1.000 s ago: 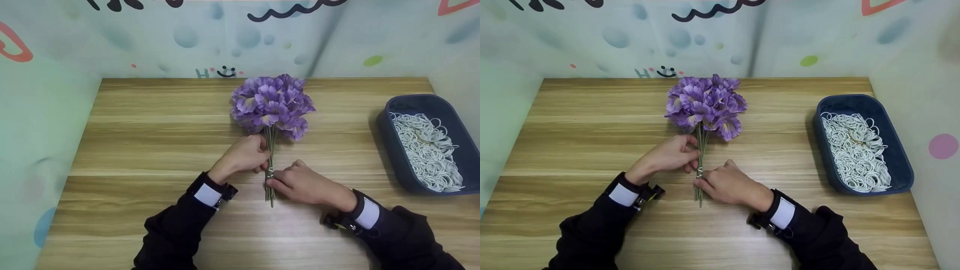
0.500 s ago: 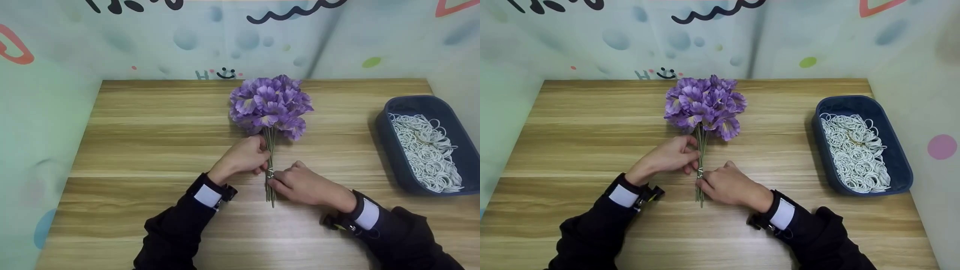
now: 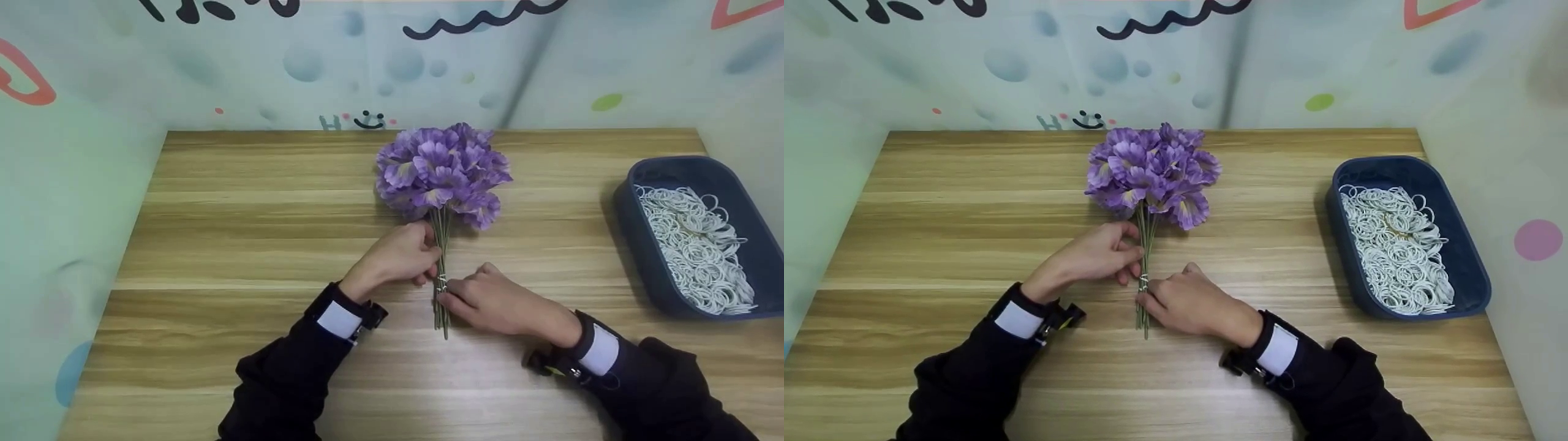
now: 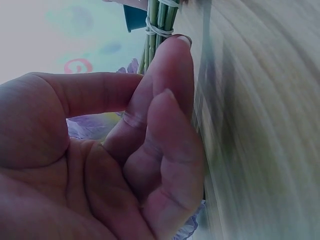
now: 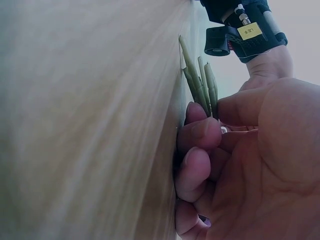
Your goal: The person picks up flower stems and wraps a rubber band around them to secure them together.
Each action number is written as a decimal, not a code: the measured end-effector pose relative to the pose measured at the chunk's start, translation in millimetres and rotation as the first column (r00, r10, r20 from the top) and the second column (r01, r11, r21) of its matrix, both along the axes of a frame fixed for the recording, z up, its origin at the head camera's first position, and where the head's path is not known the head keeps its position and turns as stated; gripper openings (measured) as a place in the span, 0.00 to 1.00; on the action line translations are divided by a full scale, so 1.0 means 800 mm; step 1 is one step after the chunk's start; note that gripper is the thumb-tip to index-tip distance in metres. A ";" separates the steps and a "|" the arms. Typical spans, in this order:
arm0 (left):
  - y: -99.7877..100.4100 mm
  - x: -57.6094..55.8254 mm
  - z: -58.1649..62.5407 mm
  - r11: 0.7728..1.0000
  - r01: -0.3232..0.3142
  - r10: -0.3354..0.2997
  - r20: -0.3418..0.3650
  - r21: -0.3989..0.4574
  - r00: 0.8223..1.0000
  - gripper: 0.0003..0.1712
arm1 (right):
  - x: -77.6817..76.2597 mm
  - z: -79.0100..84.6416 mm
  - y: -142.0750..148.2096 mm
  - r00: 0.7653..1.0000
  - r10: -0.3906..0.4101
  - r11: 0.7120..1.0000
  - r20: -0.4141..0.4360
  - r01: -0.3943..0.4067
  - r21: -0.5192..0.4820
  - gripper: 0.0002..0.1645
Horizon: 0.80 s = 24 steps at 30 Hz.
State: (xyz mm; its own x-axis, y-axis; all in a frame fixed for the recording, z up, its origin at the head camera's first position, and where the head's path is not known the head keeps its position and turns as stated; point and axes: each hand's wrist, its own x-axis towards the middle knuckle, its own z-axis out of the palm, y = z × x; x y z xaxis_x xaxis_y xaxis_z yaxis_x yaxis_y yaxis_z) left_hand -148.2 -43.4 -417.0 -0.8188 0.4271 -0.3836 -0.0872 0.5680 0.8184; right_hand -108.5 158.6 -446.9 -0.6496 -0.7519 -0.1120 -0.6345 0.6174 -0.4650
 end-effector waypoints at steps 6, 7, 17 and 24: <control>-0.001 0.000 -0.001 1.000 -0.001 0.001 0.007 0.014 1.000 0.10 | 0.000 -0.001 -0.001 1.000 0.001 1.000 -0.017 -0.002 -0.007 0.21; -0.001 0.000 0.000 1.000 0.000 0.000 0.007 0.015 1.000 0.10 | 0.000 -0.001 -0.001 1.000 0.001 1.000 -0.019 -0.001 -0.008 0.21; -0.003 0.001 0.006 0.989 0.059 -0.080 -0.154 -0.138 0.985 0.13 | 0.003 -0.001 -0.001 1.000 0.004 1.000 -0.026 -0.005 -0.018 0.21; -0.003 0.004 0.013 0.948 0.041 -0.157 -0.354 -0.316 0.922 0.14 | 0.004 0.003 0.002 1.000 0.006 1.000 -0.020 -0.007 -0.012 0.22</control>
